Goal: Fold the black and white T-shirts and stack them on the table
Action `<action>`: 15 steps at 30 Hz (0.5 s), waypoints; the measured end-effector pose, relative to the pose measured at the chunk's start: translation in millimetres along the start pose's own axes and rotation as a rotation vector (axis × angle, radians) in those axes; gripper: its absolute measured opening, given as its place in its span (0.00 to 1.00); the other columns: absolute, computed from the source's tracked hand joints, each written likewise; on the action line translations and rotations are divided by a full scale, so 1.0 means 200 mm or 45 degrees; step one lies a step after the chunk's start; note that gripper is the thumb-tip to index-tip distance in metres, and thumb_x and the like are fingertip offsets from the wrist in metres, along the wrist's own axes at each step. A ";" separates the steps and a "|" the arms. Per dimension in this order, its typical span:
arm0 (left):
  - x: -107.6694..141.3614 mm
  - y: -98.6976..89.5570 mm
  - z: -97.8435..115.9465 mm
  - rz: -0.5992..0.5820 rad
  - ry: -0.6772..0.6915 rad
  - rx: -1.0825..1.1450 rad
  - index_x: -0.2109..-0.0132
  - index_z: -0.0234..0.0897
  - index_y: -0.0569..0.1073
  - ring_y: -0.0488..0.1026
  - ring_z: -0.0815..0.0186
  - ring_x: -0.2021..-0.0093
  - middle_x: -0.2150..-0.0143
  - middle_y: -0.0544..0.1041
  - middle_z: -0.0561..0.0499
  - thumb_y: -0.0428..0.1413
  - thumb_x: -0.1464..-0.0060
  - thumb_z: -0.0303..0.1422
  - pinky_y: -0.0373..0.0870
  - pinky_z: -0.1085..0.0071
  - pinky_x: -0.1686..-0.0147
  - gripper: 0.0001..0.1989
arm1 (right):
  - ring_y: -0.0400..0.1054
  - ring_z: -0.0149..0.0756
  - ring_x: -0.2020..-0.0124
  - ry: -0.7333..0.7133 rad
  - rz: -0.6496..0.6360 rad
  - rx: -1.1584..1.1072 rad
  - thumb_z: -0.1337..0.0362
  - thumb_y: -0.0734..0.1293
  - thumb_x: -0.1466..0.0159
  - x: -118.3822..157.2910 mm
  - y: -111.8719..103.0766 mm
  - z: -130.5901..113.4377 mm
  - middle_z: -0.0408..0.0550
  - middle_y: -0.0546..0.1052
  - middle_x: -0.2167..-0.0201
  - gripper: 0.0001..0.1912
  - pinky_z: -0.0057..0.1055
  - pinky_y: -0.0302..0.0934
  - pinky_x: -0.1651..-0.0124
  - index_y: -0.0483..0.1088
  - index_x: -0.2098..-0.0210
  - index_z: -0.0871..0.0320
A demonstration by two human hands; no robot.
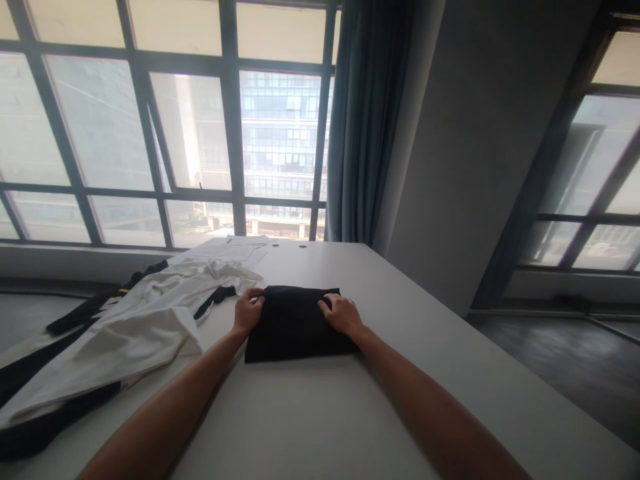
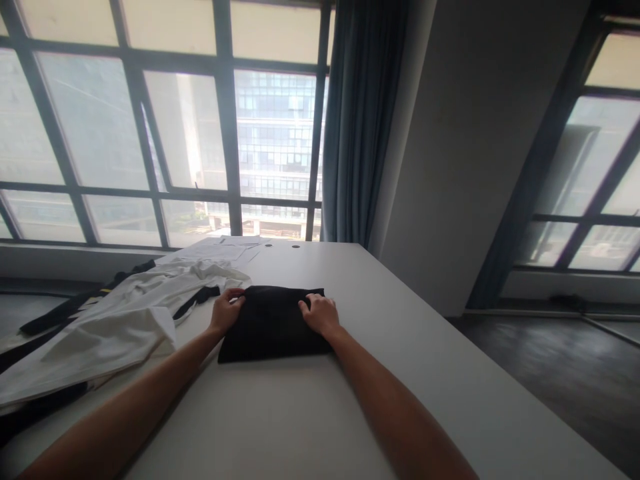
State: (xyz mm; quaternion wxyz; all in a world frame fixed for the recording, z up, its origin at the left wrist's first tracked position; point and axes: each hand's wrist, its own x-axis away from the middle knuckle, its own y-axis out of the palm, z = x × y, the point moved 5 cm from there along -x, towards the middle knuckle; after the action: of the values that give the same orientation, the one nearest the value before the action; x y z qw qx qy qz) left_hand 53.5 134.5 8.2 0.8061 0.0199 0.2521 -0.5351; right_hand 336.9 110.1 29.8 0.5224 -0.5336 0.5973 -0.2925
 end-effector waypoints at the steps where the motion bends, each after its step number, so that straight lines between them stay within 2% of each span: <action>1: -0.01 -0.01 -0.01 0.021 -0.027 0.095 0.56 0.34 0.75 0.79 0.59 0.59 0.59 0.81 0.45 0.55 0.51 0.33 0.76 0.64 0.57 0.15 | 0.64 0.46 0.40 0.077 0.020 0.053 0.52 0.57 0.31 -0.01 -0.01 0.05 0.56 0.71 0.41 0.25 0.42 0.47 0.35 0.68 0.41 0.58; 4: -0.02 -0.02 -0.05 0.056 -0.104 0.211 0.56 0.34 0.73 0.78 0.61 0.64 0.63 0.80 0.47 0.55 0.54 0.32 0.76 0.66 0.62 0.16 | 0.63 0.50 0.40 0.281 -0.040 0.148 0.50 0.61 0.33 -0.02 0.01 0.19 0.61 0.69 0.40 0.30 0.45 0.50 0.38 0.63 0.37 0.60; 6: -0.02 -0.02 -0.06 0.062 -0.150 0.193 0.57 0.35 0.72 0.78 0.61 0.65 0.64 0.79 0.48 0.55 0.57 0.30 0.76 0.66 0.63 0.15 | 0.63 0.51 0.40 0.325 -0.080 0.140 0.48 0.60 0.33 -0.02 0.04 0.23 0.60 0.70 0.41 0.31 0.44 0.53 0.40 0.62 0.36 0.60; 8: -0.02 -0.02 -0.05 0.054 -0.149 0.195 0.57 0.35 0.72 0.78 0.61 0.65 0.64 0.79 0.48 0.55 0.58 0.29 0.76 0.66 0.62 0.16 | 0.64 0.49 0.41 0.272 -0.053 0.112 0.50 0.61 0.33 -0.02 0.04 0.23 0.58 0.71 0.42 0.30 0.43 0.54 0.40 0.62 0.37 0.59; 12: -0.01 -0.04 0.04 0.176 0.092 0.214 0.57 0.35 0.72 0.78 0.60 0.59 0.61 0.78 0.47 0.55 0.55 0.31 0.76 0.65 0.57 0.15 | 0.65 0.44 0.43 0.114 0.071 0.012 0.61 0.63 0.35 -0.04 0.01 0.19 0.54 0.71 0.42 0.26 0.38 0.56 0.41 0.63 0.38 0.58; 15: 0.01 -0.07 0.07 0.239 0.189 0.055 0.57 0.36 0.73 0.76 0.59 0.55 0.56 0.77 0.45 0.53 0.52 0.31 0.76 0.65 0.57 0.13 | 0.66 0.40 0.43 0.030 0.109 -0.053 0.66 0.60 0.35 -0.04 -0.01 0.19 0.52 0.70 0.41 0.25 0.34 0.56 0.41 0.63 0.38 0.56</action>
State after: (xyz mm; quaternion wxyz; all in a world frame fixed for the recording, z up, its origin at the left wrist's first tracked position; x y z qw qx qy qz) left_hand 47.5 122.7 23.9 0.8311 0.1005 0.2965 -0.4597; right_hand 371.4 125.5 23.3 0.5160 -0.5149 0.6318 -0.2636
